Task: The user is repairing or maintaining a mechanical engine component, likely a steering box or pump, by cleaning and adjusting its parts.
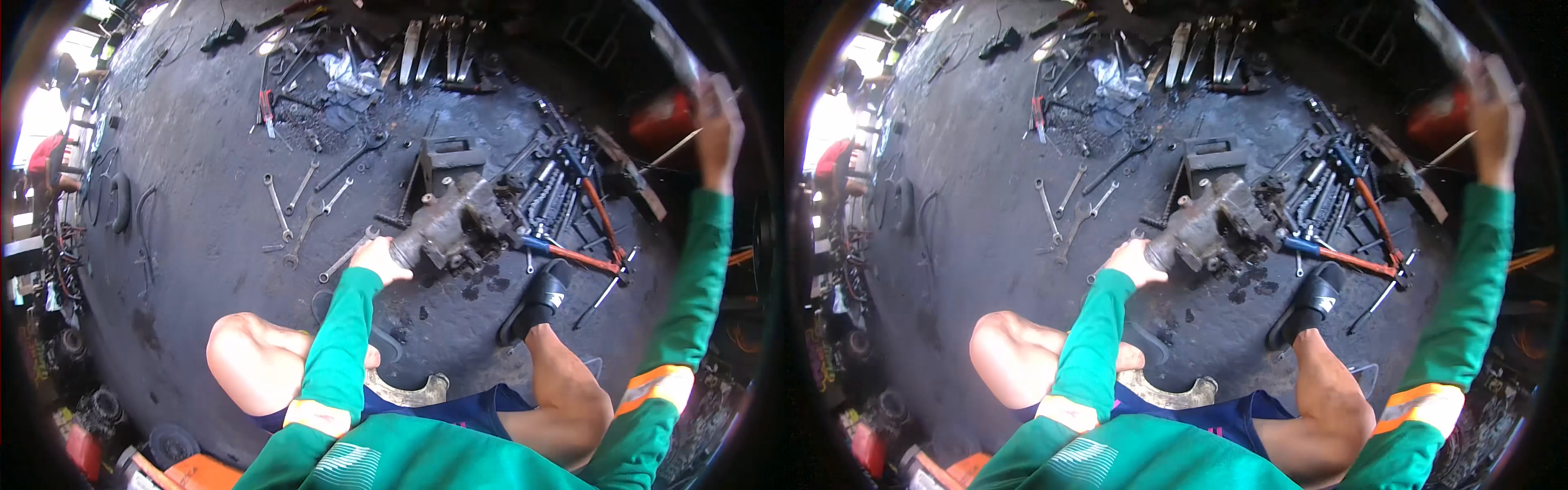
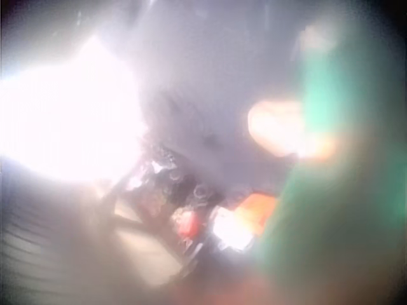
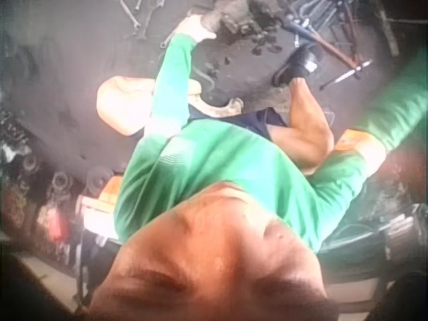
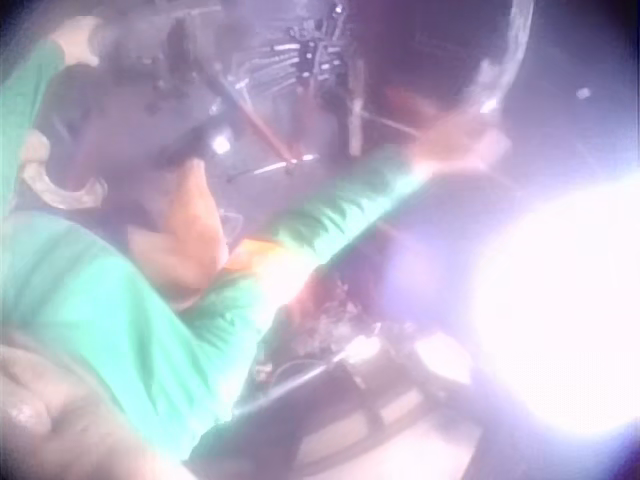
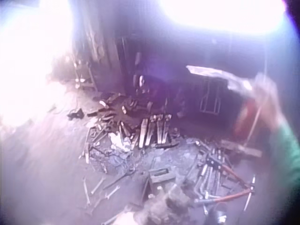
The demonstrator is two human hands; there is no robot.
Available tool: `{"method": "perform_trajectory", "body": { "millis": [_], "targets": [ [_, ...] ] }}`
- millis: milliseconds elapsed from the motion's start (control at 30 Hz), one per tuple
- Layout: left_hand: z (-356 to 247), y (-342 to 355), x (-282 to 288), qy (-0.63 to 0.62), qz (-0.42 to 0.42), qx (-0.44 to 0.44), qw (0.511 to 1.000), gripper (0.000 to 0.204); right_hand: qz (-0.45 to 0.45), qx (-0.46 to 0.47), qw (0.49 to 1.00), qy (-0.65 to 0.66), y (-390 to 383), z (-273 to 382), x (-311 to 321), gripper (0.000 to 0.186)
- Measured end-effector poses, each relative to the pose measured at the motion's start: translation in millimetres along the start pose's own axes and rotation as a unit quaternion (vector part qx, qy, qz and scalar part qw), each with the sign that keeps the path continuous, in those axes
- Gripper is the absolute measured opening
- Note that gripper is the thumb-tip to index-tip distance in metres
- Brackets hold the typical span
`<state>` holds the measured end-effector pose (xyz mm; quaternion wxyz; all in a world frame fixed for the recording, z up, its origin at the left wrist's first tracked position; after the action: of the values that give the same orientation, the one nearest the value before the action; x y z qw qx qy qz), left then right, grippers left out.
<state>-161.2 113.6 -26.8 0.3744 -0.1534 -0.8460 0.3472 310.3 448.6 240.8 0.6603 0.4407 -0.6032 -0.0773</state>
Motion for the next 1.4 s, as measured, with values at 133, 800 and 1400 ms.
{"method": "perform_trajectory", "body": {
  "millis": [133, 800, 1400],
  "targets": [
    [12, 22, 8, -0.029, 0.013, -0.004, 0.999, 0.064, 0.374, -0.226, 0.898, -0.056, -197, 29, 13, 0.026],
    [-42, -46, -48, 0.132, -0.04, 0.024, 0.99, 0.068, 0.567, -0.094, 0.815, 0.072, -101, 408, -204, 0.059],
    [-62, -82, -86, 0.082, -0.064, -0.021, 0.994, 0.058, 0.453, 0.207, 0.855, 0.145, -189, 446, -166, 0.034]
  ]
}}
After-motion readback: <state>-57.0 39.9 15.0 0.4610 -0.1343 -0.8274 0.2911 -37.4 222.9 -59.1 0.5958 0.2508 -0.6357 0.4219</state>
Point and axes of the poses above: each hand's wrist, its own y-axis towards the middle knuckle, its own x-axis out of the back of the hand, z = x × y, the point moved 1 cm from there along y, towards the middle knuckle, and after that the axes turned 5 degrees about z, right-handed, at the moved point
